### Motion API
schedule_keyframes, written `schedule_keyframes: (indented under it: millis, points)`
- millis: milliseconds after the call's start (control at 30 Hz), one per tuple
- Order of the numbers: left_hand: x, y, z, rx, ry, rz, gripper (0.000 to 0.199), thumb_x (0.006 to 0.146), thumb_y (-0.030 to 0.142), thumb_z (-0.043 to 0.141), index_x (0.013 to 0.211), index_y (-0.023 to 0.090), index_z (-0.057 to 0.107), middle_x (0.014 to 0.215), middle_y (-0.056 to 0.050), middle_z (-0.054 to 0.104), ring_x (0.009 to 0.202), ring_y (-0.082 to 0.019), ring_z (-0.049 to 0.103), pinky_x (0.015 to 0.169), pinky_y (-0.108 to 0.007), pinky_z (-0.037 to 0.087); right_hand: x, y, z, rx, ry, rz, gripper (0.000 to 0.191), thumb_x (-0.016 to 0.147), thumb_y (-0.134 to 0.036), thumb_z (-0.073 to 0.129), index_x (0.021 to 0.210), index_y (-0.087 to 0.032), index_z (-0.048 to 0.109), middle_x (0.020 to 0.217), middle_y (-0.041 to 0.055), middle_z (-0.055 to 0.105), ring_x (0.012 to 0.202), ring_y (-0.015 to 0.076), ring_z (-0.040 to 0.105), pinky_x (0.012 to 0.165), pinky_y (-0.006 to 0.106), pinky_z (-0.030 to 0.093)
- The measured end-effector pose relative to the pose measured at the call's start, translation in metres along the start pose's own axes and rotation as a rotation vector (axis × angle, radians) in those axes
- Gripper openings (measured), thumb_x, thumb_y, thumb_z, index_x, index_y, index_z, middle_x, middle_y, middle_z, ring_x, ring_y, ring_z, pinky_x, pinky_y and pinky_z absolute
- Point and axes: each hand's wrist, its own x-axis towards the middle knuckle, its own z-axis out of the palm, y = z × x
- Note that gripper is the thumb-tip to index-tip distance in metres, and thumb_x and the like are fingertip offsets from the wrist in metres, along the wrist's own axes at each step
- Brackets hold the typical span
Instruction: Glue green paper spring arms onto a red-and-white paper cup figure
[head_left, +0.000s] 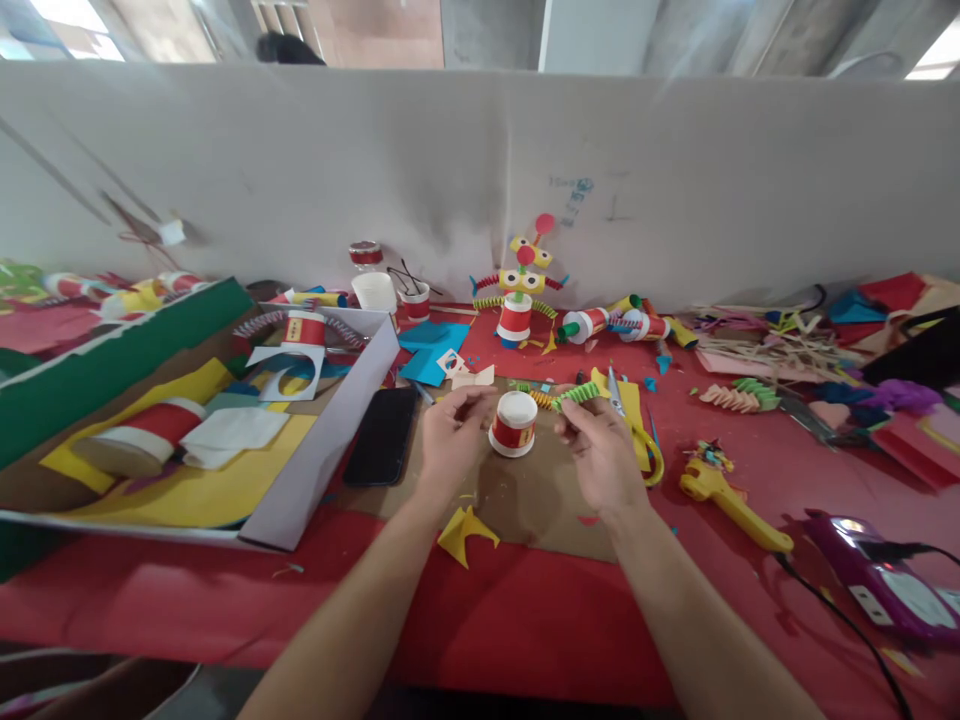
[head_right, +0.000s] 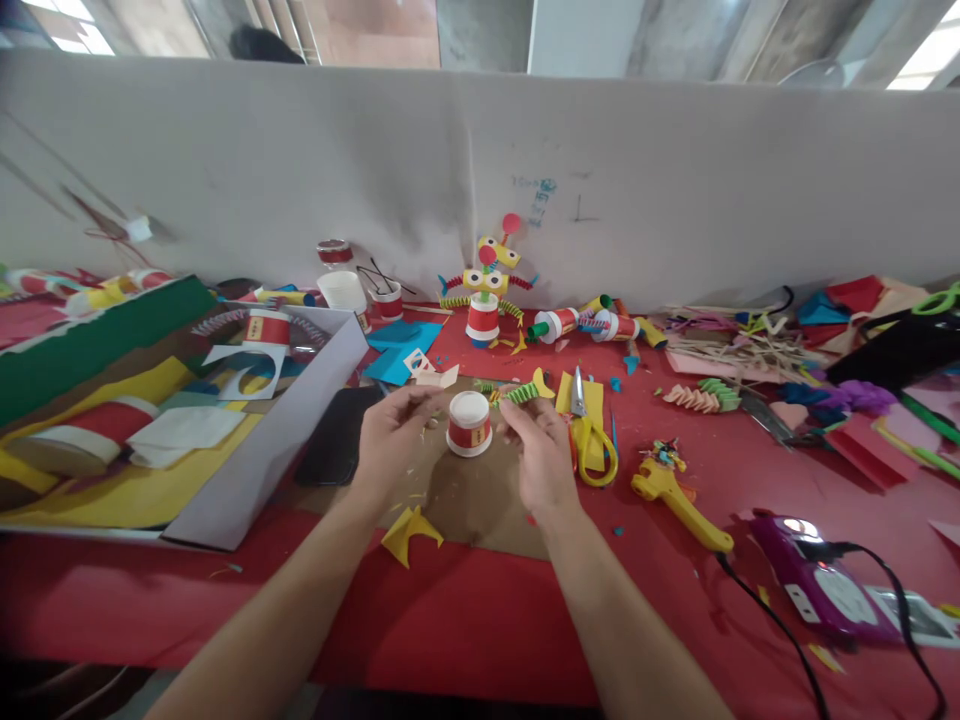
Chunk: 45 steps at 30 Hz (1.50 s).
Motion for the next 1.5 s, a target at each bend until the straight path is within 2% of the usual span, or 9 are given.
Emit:
schedule_keyframes:
  millis: [233,433,500,600,700,833,967,1233,1500]
  points:
    - [0.008,0.003,-0.015,0.016,0.315,0.086,0.038,0.067,0.01,0.065,0.102,0.025,0.068,0.1,-0.004,0.064,0.082,-0.013,0.057,0.071,-0.021,0.045,0.014,-0.001,-0.014,-0.238,0.073,-0.035,0.022,0.066,-0.034,0.075,0.079,-0.019,0.066,0.067,-0.0016,0.064,0.061,0.0129,0.058,0.054,0.025,0.04]
    - [0.032,0.002,-0.049,-0.164,0.466,0.126,0.023,0.062,0.012,0.069,0.084,0.018,0.068,0.077,0.001,0.062,0.071,-0.01,0.057,0.07,-0.021,0.044,0.011,-0.005,-0.017,-0.369,-0.022,-0.238,0.021,0.071,-0.031,0.076,0.083,-0.022,0.062,0.072,-0.0023,0.066,0.065,0.014,0.06,0.061,0.028,0.046]
    - [0.034,0.002,-0.055,-0.159,0.421,0.101,0.022,0.061,0.013,0.07,0.083,0.017,0.069,0.074,0.001,0.063,0.069,-0.009,0.057,0.068,-0.021,0.044,0.003,-0.005,-0.012,-0.398,-0.138,-0.225,0.017,0.072,-0.03,0.074,0.084,-0.022,0.065,0.077,-0.0003,0.068,0.069,0.0151,0.062,0.065,0.029,0.048]
    - [0.03,0.004,-0.053,-0.096,0.194,-0.03,0.02,0.065,0.023,0.073,0.084,0.018,0.072,0.075,-0.001,0.065,0.064,-0.01,0.057,0.061,-0.021,0.043,-0.008,-0.002,-0.004,-0.506,-0.296,-0.2,0.012,0.073,-0.027,0.073,0.082,-0.022,0.068,0.078,0.0018,0.069,0.071,0.017,0.062,0.067,0.03,0.049]
    - [0.025,0.005,-0.045,-0.028,-0.019,-0.093,0.018,0.069,0.029,0.073,0.084,0.018,0.074,0.077,-0.003,0.068,0.063,-0.012,0.058,0.059,-0.023,0.042,-0.01,0.0,-0.002,-0.548,-0.298,-0.216,0.012,0.071,-0.025,0.075,0.08,-0.022,0.069,0.076,0.0012,0.069,0.07,0.0174,0.063,0.067,0.031,0.049]
    - [0.021,-0.002,-0.033,0.158,0.004,0.034,0.01,0.066,0.015,0.074,0.073,0.022,0.075,0.075,-0.003,0.069,0.067,-0.014,0.057,0.062,-0.023,0.04,0.004,-0.009,-0.014,-0.508,-0.086,-0.213,0.013,0.069,-0.028,0.076,0.077,-0.021,0.069,0.074,-0.0006,0.069,0.069,0.0148,0.061,0.065,0.028,0.047]
    - [0.014,-0.001,-0.019,0.162,-0.077,0.072,0.017,0.067,0.014,0.073,0.079,0.025,0.076,0.079,-0.003,0.07,0.069,-0.015,0.058,0.062,-0.025,0.038,0.017,-0.017,-0.025,-0.208,0.058,-0.063,0.019,0.062,-0.028,0.081,0.074,-0.02,0.07,0.07,-0.0027,0.067,0.067,0.0119,0.061,0.058,0.023,0.044]
    - [-0.012,0.015,0.002,0.047,-0.304,0.169,0.035,0.058,0.017,0.083,0.091,0.024,0.075,0.09,-0.005,0.071,0.08,-0.018,0.06,0.078,-0.03,0.044,-0.008,-0.008,0.004,0.063,-0.187,0.18,0.027,0.052,-0.022,0.088,0.074,-0.022,0.073,0.074,-0.0026,0.073,0.067,0.0108,0.064,0.064,0.022,0.05]
    - [-0.012,0.008,0.002,-0.01,-0.293,0.019,0.018,0.068,0.019,0.073,0.085,0.019,0.073,0.073,-0.001,0.069,0.065,-0.013,0.058,0.062,-0.025,0.046,-0.01,0.004,0.009,0.204,-0.194,0.24,0.024,0.053,-0.018,0.087,0.071,-0.023,0.073,0.07,-0.0052,0.073,0.062,0.007,0.062,0.058,0.017,0.05]
